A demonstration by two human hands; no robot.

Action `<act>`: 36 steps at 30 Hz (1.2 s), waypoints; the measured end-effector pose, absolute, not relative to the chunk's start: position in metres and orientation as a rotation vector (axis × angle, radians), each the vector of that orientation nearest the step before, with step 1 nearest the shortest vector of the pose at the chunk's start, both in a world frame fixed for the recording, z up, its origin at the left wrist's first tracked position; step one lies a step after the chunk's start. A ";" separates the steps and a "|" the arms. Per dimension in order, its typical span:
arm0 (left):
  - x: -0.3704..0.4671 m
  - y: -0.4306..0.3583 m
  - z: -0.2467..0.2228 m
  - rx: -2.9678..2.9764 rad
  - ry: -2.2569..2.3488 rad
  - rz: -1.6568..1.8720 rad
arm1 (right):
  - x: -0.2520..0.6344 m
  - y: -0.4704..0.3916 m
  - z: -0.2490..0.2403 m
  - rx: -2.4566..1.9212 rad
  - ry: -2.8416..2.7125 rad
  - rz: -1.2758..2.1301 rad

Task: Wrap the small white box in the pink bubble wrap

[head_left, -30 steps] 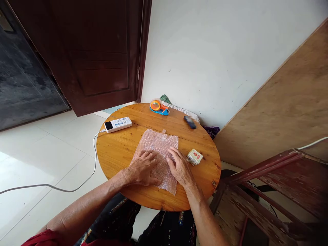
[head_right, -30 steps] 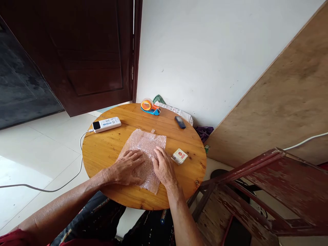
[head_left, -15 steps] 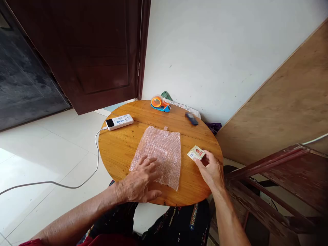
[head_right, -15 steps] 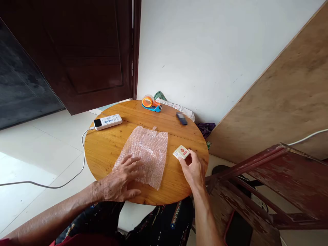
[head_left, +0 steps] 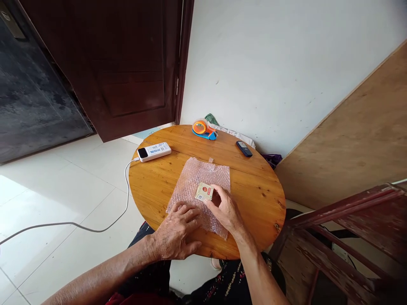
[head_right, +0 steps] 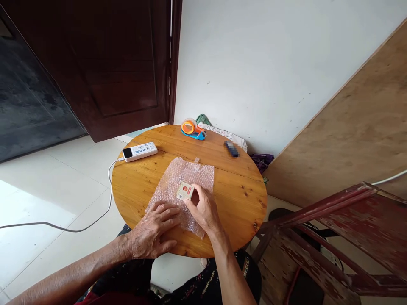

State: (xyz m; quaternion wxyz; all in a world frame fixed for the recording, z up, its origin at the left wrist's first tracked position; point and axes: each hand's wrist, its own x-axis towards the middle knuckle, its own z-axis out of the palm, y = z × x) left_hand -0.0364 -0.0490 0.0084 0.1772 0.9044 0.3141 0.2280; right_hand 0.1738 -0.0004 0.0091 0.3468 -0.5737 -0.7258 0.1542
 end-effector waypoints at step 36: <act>-0.132 -0.029 -0.017 2.405 1.629 1.315 | 0.301 -0.039 -0.019 -1.941 -1.007 -0.125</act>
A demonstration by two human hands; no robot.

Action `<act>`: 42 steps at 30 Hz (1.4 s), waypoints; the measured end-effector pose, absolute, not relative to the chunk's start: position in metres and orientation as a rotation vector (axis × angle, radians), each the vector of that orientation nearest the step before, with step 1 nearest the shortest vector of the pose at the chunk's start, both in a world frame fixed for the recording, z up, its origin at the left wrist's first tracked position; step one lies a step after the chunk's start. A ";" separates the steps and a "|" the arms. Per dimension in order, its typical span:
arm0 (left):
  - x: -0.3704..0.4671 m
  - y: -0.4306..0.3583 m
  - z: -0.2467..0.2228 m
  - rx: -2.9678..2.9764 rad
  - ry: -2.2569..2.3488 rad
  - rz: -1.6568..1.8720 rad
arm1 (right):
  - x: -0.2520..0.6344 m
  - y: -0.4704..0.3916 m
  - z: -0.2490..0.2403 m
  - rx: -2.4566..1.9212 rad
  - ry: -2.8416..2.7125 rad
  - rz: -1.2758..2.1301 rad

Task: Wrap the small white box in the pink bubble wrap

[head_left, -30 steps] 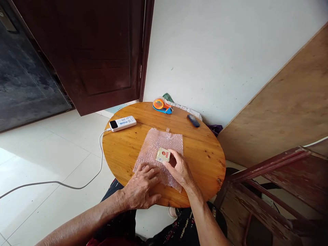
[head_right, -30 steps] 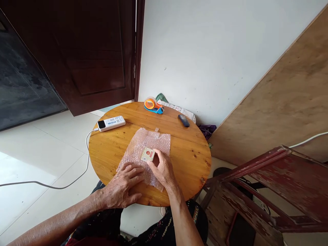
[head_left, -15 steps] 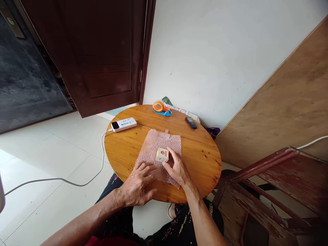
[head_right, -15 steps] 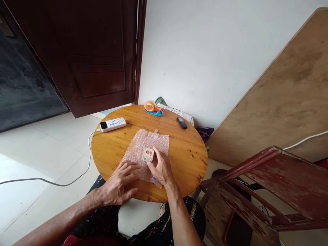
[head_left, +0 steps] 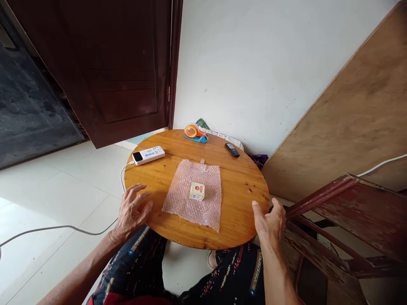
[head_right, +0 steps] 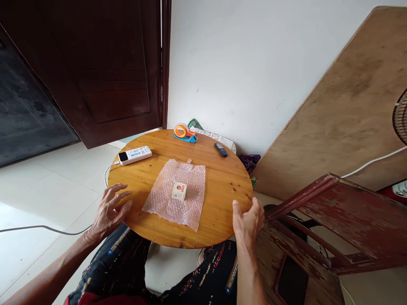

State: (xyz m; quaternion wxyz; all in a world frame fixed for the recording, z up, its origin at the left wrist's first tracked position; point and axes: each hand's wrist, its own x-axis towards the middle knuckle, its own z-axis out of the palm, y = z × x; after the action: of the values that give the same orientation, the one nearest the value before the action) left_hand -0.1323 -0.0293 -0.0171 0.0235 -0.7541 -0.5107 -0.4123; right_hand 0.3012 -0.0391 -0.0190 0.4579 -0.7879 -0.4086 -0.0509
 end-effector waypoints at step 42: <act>-0.130 -0.017 -0.020 -2.490 -1.564 -1.331 | 0.283 -0.042 -0.045 -1.492 -0.417 0.473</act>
State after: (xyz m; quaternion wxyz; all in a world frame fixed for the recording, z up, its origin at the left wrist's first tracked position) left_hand -0.1301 -0.0173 -0.0201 -0.0431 -0.7707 -0.4842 -0.4121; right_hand 0.2831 -0.0419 -0.0451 0.6894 -0.6672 -0.1866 0.2116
